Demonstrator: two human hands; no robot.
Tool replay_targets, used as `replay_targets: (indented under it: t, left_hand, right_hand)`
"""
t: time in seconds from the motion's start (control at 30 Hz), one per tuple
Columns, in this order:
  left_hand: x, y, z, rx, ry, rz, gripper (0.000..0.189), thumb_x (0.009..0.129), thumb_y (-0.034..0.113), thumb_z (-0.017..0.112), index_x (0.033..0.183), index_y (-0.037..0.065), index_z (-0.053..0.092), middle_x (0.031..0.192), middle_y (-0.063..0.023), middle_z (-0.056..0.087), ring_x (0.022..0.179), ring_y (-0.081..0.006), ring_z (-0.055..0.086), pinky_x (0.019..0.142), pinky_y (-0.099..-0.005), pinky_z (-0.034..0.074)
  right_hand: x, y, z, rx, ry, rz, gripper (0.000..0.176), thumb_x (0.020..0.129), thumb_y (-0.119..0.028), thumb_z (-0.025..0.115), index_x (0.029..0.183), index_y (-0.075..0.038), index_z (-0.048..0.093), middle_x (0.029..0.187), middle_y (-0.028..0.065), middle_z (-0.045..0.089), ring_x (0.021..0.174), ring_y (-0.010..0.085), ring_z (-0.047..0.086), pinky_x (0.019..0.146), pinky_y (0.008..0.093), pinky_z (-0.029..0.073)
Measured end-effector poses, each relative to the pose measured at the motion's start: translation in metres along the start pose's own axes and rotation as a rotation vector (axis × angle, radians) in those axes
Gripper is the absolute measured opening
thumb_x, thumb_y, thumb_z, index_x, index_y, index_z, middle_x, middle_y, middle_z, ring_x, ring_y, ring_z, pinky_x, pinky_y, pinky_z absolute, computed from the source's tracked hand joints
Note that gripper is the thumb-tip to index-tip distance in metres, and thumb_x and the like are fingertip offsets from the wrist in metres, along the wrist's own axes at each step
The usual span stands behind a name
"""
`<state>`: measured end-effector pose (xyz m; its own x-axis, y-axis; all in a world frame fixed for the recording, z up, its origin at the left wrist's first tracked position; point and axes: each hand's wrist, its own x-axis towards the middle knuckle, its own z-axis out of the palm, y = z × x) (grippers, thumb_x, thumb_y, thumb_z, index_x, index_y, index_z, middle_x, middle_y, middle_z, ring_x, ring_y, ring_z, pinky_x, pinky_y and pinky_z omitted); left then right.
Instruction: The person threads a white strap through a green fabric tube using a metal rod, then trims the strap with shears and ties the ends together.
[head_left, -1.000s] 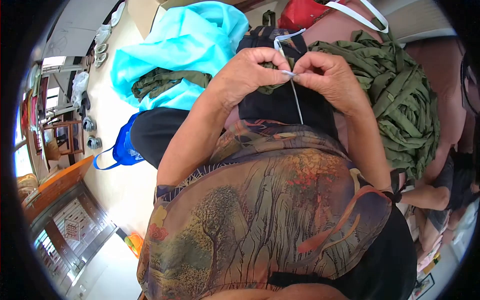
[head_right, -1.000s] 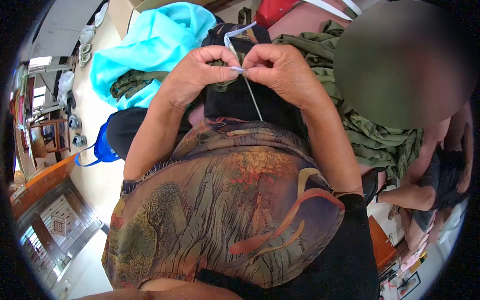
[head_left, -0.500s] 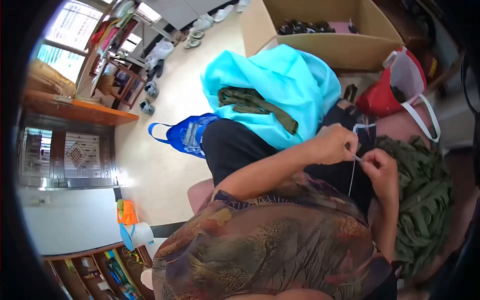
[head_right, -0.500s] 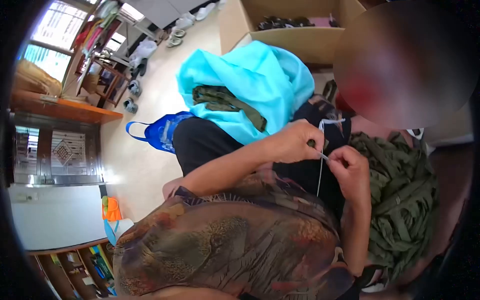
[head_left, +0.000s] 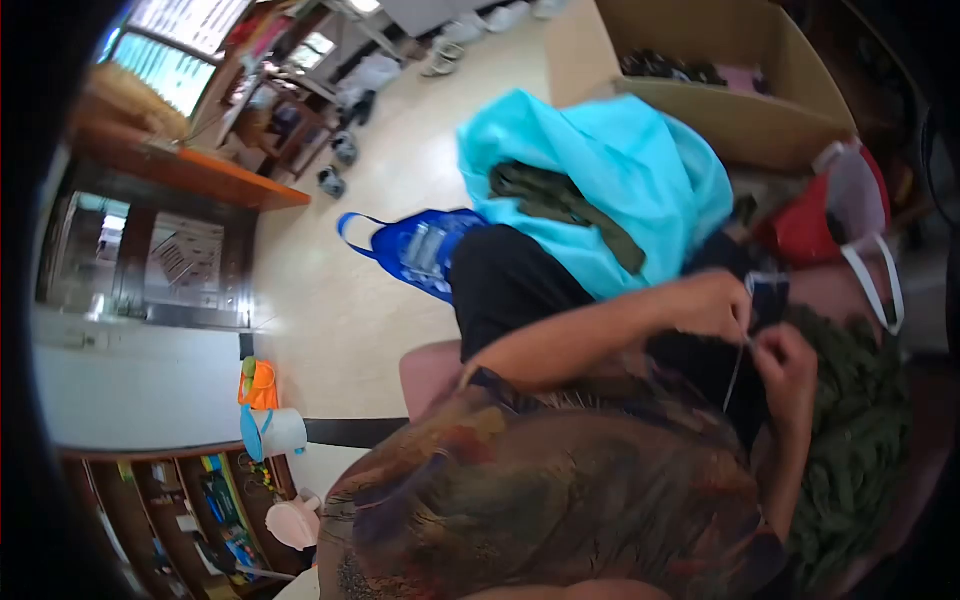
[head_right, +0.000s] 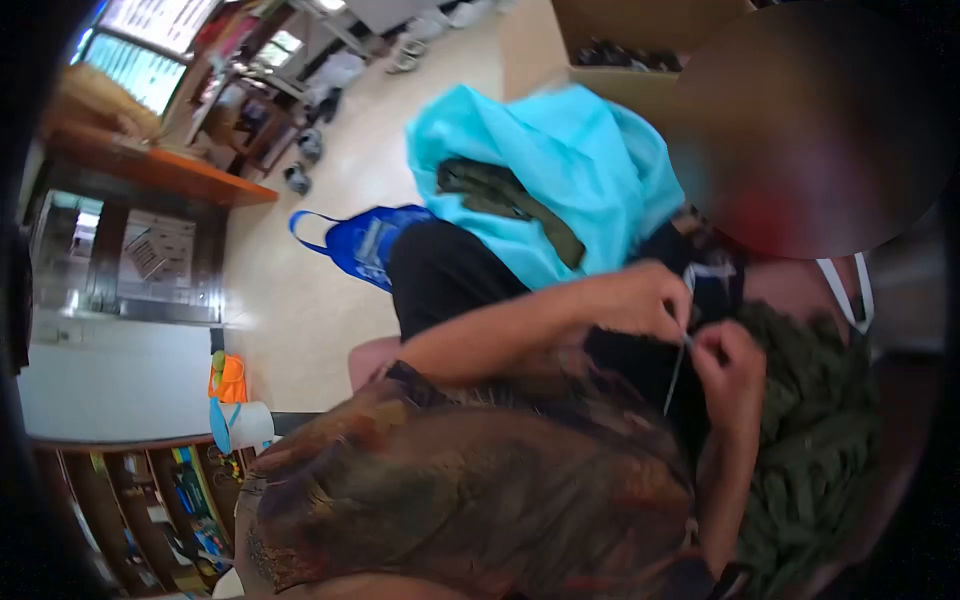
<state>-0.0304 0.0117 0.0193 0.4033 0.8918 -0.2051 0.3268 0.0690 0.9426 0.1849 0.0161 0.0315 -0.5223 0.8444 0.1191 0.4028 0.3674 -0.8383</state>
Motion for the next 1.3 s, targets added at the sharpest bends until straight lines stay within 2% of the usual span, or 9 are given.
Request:
replay_targets:
  t: [0.1,0.13,0.3,0.63,0.83,0.97,1.03,1.07,1.3]
  left_hand:
    - [-0.001,-0.030,-0.015,0.081,0.172,0.260,0.015,0.071,0.017,0.078,0.074,0.005,0.070,0.066,-0.0065,0.066,0.060,-0.0121,0.063,0.055,-0.0308,0.051]
    - [-0.009,-0.018,-0.022,-0.049,0.129,0.106,0.017,0.070,0.017,0.080,0.075,0.005,0.069,0.066,-0.0047,0.065,0.060,-0.0106,0.060,0.055,-0.0293,0.050]
    - [-0.005,-0.006,0.008,-0.234,-0.047,-0.104,0.008,0.080,0.004,0.072,0.080,0.005,0.064,0.075,0.0023,0.061,0.071,-0.0062,0.056,0.065,-0.0203,0.045]
    - [-0.010,-0.013,0.009,-0.419,-0.066,-0.113,0.008,0.083,0.010,0.072,0.086,0.005,0.068,0.080,0.0033,0.063,0.074,-0.0052,0.055,0.071,-0.0202,0.043]
    - [-0.011,-0.009,0.010,-0.339,-0.015,-0.099,0.011,0.082,0.014,0.073,0.088,0.006,0.069,0.082,0.0037,0.063,0.077,-0.0059,0.055,0.073,-0.0206,0.042]
    - [-0.016,-0.008,0.008,-0.317,0.063,-0.096,0.012,0.081,0.013,0.074,0.088,0.005,0.069,0.084,0.0037,0.064,0.079,-0.0062,0.056,0.074,-0.0208,0.042]
    - [-0.016,-0.005,0.009,-0.351,0.067,-0.077,0.011,0.082,0.012,0.073,0.088,0.005,0.068,0.084,0.0038,0.064,0.079,-0.0062,0.057,0.075,-0.0206,0.043]
    - [-0.015,-0.008,0.011,-0.363,0.060,-0.058,0.009,0.083,0.011,0.072,0.089,0.005,0.067,0.084,0.0038,0.064,0.079,-0.0060,0.058,0.075,-0.0207,0.043]
    - [-0.005,-0.001,0.028,-0.405,0.097,-0.100,0.005,0.082,0.005,0.071,0.085,0.003,0.068,0.079,0.0009,0.065,0.074,-0.0068,0.058,0.071,-0.0204,0.044]
  right_hand:
    - [0.018,-0.002,0.004,0.045,0.003,-0.044,0.008,0.075,-0.004,0.064,0.081,0.000,0.061,0.074,0.0068,0.057,0.067,0.0148,0.055,0.062,0.0275,0.043]
    - [0.020,-0.009,-0.001,0.025,-0.007,-0.040,0.009,0.076,-0.004,0.065,0.082,0.000,0.061,0.074,0.0064,0.057,0.067,0.0140,0.054,0.062,0.0272,0.043]
    - [-0.015,0.003,-0.023,0.242,-0.027,0.195,0.006,0.083,-0.007,0.066,0.082,-0.001,0.063,0.072,-0.0024,0.057,0.069,0.0058,0.050,0.063,0.0221,0.039]
    - [-0.020,0.017,-0.029,0.380,-0.052,0.333,0.006,0.082,-0.008,0.067,0.081,-0.003,0.065,0.073,-0.0062,0.055,0.070,0.0031,0.047,0.063,0.0195,0.036]
    - [-0.009,0.014,-0.017,0.275,-0.093,0.273,0.009,0.082,-0.011,0.068,0.082,-0.003,0.064,0.070,-0.0067,0.052,0.066,0.0040,0.045,0.060,0.0217,0.037]
    - [-0.001,0.021,-0.010,0.137,-0.120,0.076,0.009,0.085,-0.009,0.066,0.091,-0.003,0.064,0.076,-0.0067,0.055,0.068,0.0028,0.047,0.060,0.0193,0.037]
    - [-0.013,0.020,-0.016,0.281,-0.013,0.042,0.012,0.085,-0.007,0.066,0.096,-0.003,0.064,0.080,-0.0056,0.058,0.070,0.0033,0.049,0.063,0.0196,0.041]
    - [-0.025,0.012,-0.026,0.174,0.100,0.004,0.014,0.087,-0.006,0.066,0.100,-0.004,0.064,0.084,-0.0048,0.060,0.071,0.0035,0.050,0.064,0.0197,0.043]
    - [-0.167,0.021,-0.095,0.076,0.261,0.637,0.007,0.087,-0.009,0.061,0.087,-0.002,0.061,0.072,-0.0040,0.056,0.066,0.0053,0.050,0.060,0.0239,0.043]
